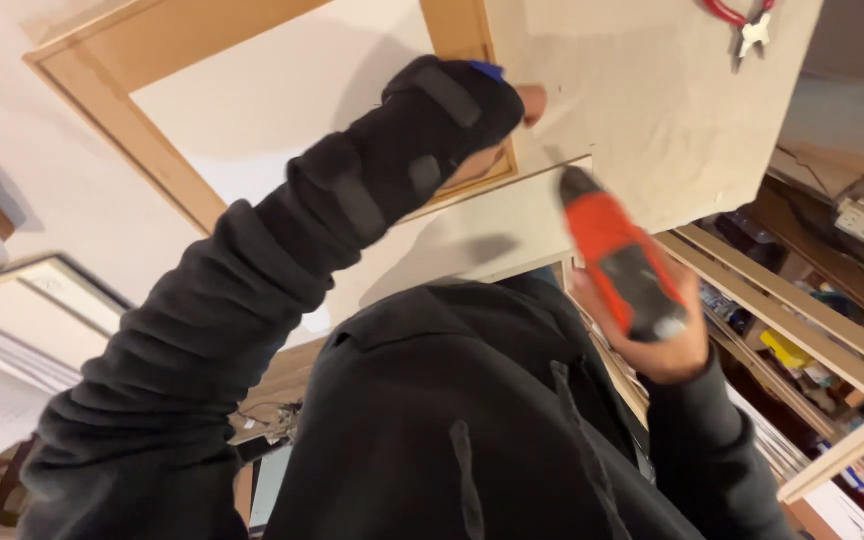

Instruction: Preparing a picture frame by removing staples, drilling holes, and sanding.

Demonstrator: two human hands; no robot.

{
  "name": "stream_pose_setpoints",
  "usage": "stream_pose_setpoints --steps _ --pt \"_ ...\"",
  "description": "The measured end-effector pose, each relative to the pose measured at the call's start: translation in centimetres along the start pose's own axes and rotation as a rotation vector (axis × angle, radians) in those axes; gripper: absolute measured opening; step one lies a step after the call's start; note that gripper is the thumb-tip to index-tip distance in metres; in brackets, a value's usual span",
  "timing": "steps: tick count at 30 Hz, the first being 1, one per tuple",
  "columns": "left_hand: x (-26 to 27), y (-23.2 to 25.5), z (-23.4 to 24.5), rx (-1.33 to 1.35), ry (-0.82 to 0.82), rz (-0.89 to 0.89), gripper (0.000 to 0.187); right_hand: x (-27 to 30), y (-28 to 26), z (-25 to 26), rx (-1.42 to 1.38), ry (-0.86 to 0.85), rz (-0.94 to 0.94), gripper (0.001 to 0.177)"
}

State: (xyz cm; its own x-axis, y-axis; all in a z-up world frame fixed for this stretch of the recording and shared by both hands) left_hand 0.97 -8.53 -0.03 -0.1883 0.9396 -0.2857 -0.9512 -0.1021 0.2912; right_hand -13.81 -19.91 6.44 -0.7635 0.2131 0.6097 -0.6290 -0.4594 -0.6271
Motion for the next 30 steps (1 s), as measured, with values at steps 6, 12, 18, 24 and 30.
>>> stream_pose_setpoints --steps 6,12,18,24,30 --pt "6.8 -6.0 4.8 1.084 -0.095 0.875 0.027 2.2 6.3 4.6 0.345 0.199 0.053 0.046" --pt "17.7 -4.2 8.5 1.084 0.165 1.309 0.024 -0.6 11.1 5.8 0.680 0.088 0.183 0.049" --pt "19.8 2.9 6.3 0.913 -0.042 1.443 0.018 -3.9 9.6 5.6 0.723 0.033 0.361 0.061" --pt "21.7 8.4 3.1 0.897 -0.144 1.279 0.022 -2.4 5.5 5.3 0.720 0.120 0.442 0.067" --pt "31.5 10.8 3.1 0.476 -0.035 1.283 0.030 2.3 8.2 1.0 0.338 0.341 0.269 0.032"
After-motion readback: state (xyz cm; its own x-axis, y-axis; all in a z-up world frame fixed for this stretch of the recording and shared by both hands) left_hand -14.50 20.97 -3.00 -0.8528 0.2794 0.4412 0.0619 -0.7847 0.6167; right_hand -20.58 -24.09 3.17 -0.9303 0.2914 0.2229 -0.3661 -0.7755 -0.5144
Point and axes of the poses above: each hand's wrist, its own x-axis away from the middle knuckle, its own z-axis out of the back of the hand, y = z × x, the point moved 10 cm from there along -x, towards the middle knuckle, and after that the axes turned 1 degree about -x, right-handed, at the moved point
